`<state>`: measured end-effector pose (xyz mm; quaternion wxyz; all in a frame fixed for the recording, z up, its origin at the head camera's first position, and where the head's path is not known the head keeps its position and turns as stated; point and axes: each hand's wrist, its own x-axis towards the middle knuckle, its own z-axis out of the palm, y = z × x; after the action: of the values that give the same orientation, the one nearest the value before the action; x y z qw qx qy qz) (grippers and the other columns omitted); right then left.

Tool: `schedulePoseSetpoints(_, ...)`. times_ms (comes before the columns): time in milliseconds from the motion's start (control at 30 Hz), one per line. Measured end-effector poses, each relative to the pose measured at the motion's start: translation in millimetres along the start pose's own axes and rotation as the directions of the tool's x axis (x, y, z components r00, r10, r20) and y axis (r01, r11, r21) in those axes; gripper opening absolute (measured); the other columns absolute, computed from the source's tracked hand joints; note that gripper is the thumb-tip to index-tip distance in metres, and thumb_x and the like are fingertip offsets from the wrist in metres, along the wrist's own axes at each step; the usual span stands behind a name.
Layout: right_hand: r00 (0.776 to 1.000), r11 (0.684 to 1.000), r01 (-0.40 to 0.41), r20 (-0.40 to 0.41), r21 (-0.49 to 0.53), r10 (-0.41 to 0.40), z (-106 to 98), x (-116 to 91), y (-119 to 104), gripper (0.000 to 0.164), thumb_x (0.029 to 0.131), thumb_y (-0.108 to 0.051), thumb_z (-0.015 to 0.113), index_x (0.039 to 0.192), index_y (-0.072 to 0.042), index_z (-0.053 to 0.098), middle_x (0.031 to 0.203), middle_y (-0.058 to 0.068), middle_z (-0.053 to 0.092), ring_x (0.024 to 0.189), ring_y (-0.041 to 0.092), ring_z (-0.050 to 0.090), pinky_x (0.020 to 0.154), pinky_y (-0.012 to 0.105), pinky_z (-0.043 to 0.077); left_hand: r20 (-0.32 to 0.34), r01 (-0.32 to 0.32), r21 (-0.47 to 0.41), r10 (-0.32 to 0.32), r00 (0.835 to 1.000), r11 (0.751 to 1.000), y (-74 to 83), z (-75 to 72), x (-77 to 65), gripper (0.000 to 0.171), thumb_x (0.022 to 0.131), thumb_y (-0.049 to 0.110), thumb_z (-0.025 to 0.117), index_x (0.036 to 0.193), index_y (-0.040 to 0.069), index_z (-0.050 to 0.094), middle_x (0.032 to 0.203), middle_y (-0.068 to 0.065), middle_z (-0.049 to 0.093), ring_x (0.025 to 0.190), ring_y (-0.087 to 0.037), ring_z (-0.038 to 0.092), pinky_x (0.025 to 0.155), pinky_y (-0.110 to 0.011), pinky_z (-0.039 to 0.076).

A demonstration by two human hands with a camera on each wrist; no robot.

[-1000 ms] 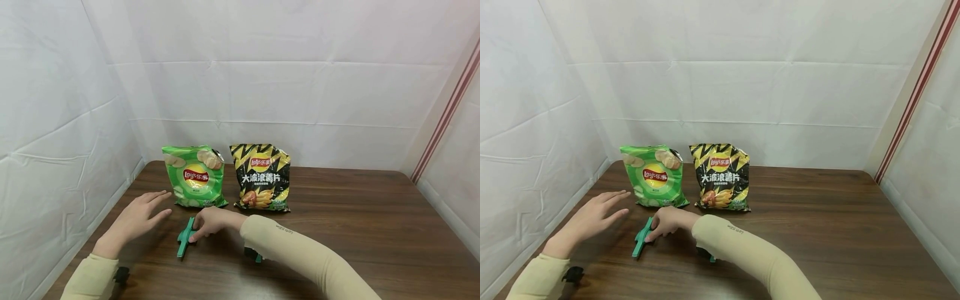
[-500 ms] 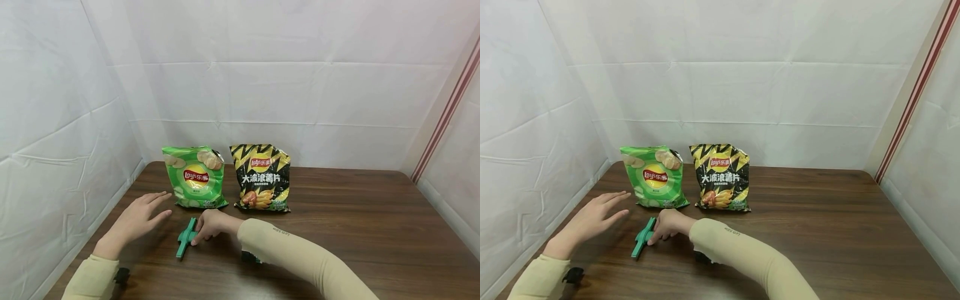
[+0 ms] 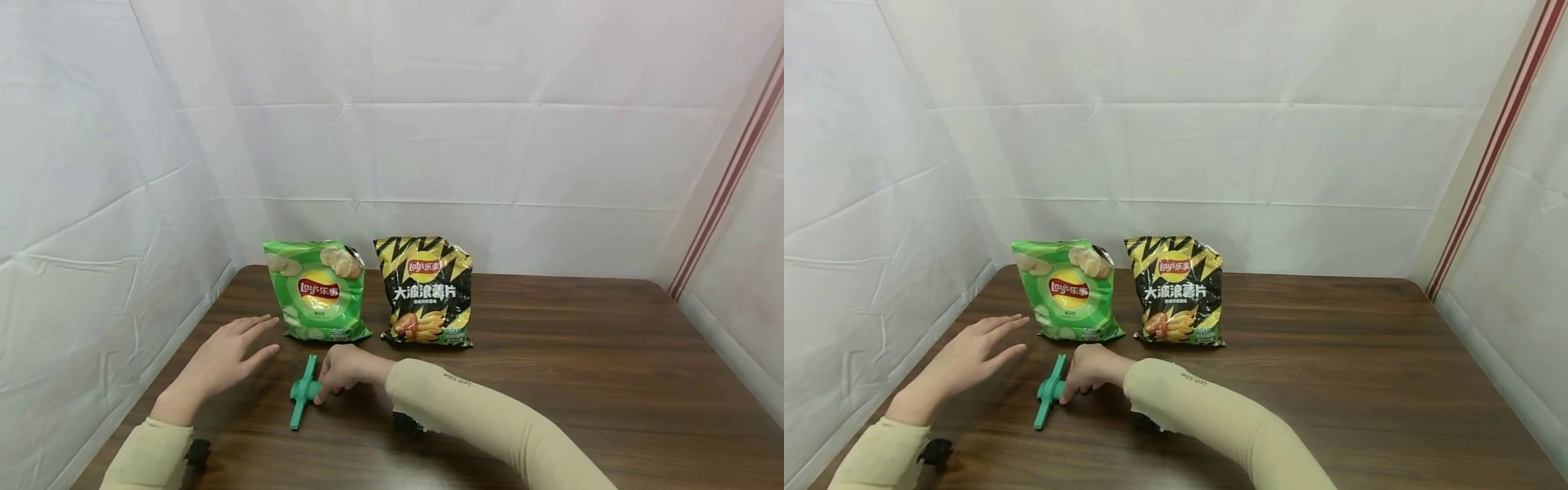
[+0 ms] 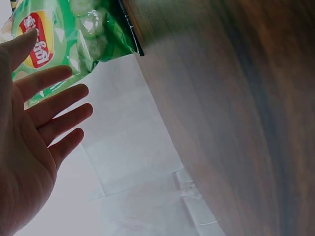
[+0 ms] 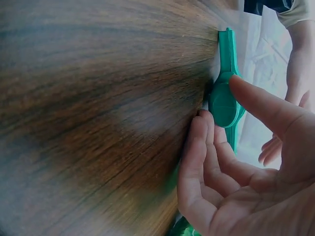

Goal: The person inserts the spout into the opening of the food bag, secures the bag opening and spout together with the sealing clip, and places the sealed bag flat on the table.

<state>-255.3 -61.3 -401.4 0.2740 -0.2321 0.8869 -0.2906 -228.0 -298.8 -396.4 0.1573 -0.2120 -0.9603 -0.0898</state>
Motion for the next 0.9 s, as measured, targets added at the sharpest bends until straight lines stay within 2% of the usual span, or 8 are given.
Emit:
schedulePoseSetpoints(167,0.999,0.989,0.005,0.032,0.150,-0.010,-1.7,-2.2,-0.5,0.007,0.074,-0.012,0.080,0.075,-0.011,0.073,0.068,0.002,0.071,0.067,0.011,0.066,0.061,0.026,0.054,-0.001,0.000,-0.006,0.000,1.000,1.000,0.0,-1.5,0.6,0.050,0.093,0.041,0.058,0.134,0.011,0.055,0.133,-0.015,0.055,0.121,-0.038,0.051,0.098,-0.055,0.038)
schedulePoseSetpoints(333,0.999,0.964,0.007,0.039,0.267,-0.018,-2.9,-1.8,-0.8,0.011,0.073,-0.004,0.079,0.077,-0.007,0.070,0.068,0.007,0.071,0.065,0.014,0.068,0.063,0.029,0.056,0.009,0.015,-0.028,-0.015,1.000,0.999,0.5,-2.4,0.4,0.050,0.094,0.041,0.057,0.134,0.012,0.055,0.133,-0.014,0.055,0.121,-0.037,0.051,0.097,-0.055,0.040)
schedulePoseSetpoints(567,0.999,0.923,0.008,0.033,0.386,-0.023,-10.8,-2.8,-0.1,0.015,0.074,0.002,0.077,0.082,-0.004,0.065,0.071,0.013,0.071,0.065,0.020,0.070,0.068,0.034,0.057,0.037,0.060,-0.138,-0.056,0.998,0.989,6.0,-7.5,-0.2,0.049,0.094,0.042,0.056,0.134,0.015,0.054,0.130,-0.014,0.058,0.120,-0.036,0.052,0.094,-0.055,0.042)
schedulePoseSetpoints(733,1.000,0.908,0.021,0.004,0.419,-0.025,-17.1,-5.0,2.3,0.016,0.073,0.001,0.078,0.082,-0.005,0.067,0.071,0.012,0.071,0.063,0.018,0.069,0.070,0.035,0.057,0.044,0.082,-0.203,-0.074,0.996,0.976,8.4,-10.1,0.0,0.049,0.094,0.045,0.055,0.134,0.016,0.055,0.129,-0.013,0.059,0.118,-0.035,0.054,0.093,-0.054,0.043)
schedulePoseSetpoints(900,0.998,0.921,0.057,-0.048,0.386,-0.042,-21.6,-8.4,3.2,0.016,0.070,-0.003,0.081,0.081,-0.008,0.070,0.069,0.007,0.070,0.061,0.016,0.068,0.071,0.036,0.057,0.038,0.077,-0.256,-0.070,0.997,0.964,9.4,-11.7,0.6,0.045,0.095,0.042,0.055,0.131,0.016,0.057,0.128,-0.010,0.061,0.117,-0.032,0.056,0.092,-0.053,0.045)
